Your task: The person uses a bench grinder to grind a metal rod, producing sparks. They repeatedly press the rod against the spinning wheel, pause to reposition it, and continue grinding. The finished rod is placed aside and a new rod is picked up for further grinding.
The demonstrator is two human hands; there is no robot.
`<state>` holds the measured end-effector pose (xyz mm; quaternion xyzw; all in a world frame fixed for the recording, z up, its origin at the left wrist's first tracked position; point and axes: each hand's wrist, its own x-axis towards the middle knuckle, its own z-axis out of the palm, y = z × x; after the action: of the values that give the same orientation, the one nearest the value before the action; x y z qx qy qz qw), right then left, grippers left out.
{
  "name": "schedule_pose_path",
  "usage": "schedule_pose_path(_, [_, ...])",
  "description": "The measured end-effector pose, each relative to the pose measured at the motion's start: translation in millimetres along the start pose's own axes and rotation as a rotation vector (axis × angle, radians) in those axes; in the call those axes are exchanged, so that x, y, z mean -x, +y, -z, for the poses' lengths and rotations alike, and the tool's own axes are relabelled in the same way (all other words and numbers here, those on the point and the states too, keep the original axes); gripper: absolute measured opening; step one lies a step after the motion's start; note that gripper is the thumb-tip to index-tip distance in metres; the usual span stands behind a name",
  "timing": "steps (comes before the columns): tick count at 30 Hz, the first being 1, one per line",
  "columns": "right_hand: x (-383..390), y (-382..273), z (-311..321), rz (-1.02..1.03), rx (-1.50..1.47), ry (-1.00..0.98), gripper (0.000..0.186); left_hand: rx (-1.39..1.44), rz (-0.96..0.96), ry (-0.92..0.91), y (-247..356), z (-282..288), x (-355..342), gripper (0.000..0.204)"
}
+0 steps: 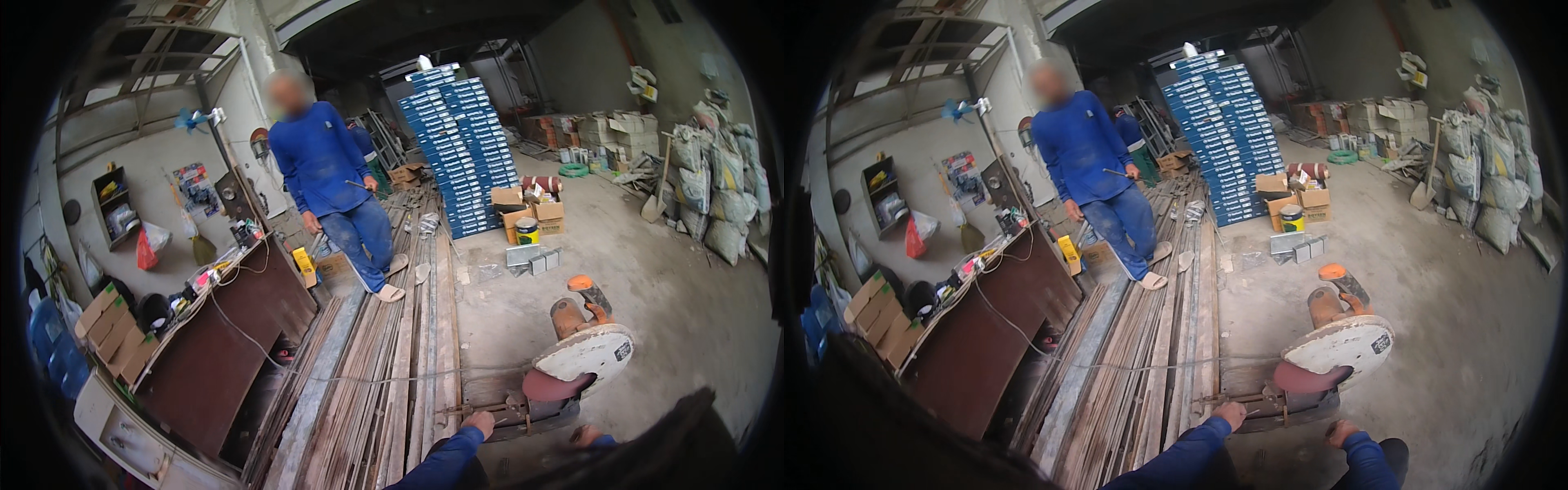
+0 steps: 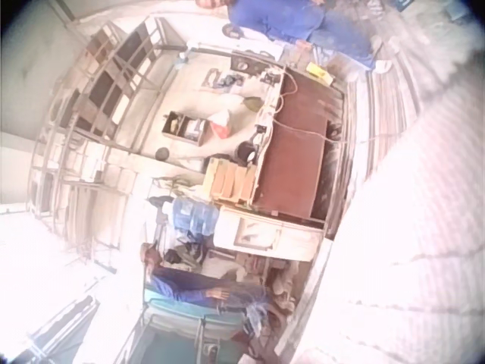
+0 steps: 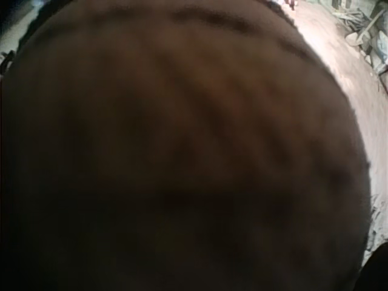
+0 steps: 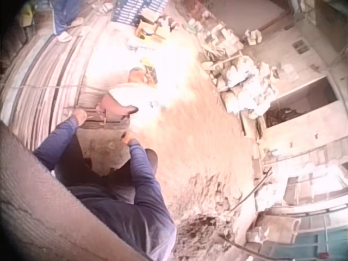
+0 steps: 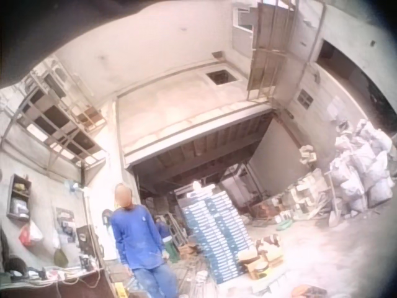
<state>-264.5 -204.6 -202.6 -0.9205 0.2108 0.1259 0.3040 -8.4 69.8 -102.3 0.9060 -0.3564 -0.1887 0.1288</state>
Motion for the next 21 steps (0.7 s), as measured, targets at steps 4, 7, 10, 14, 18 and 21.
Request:
schedule_pose_path(4, [15,-15,22,0.021,-0.014,-0.026,0.034,0.239,-0.012,0.044,-12,-9,3,0.017])
schedule_pose_path(7, [31,-38,60,0.049,0.076,-0.037,0.034,0.314,0.028,-0.006,-17,-20,-7,0.014])
schedule_pose_path(10, [41,-63,84,0.024,0.113,-0.019,0.036,0.445,-0.095,-0.103,-27,-29,-15,0.010])
schedule_pose_path(14, [58,-65,89,0.161,0.086,0.085,0.032,0.636,-0.219,0.219,-27,-33,-11,0.007])
schedule_pose_path(18, [72,-76,72,0.043,0.068,0.082,0.033,1.154,-0.077,-0.076,-17,5,12,0.015])
schedule_pose_path(21, [74,-82,73,0.022,0.202,0.032,0.035,1.180,-0.095,-0.099,-5,26,27,0.016])
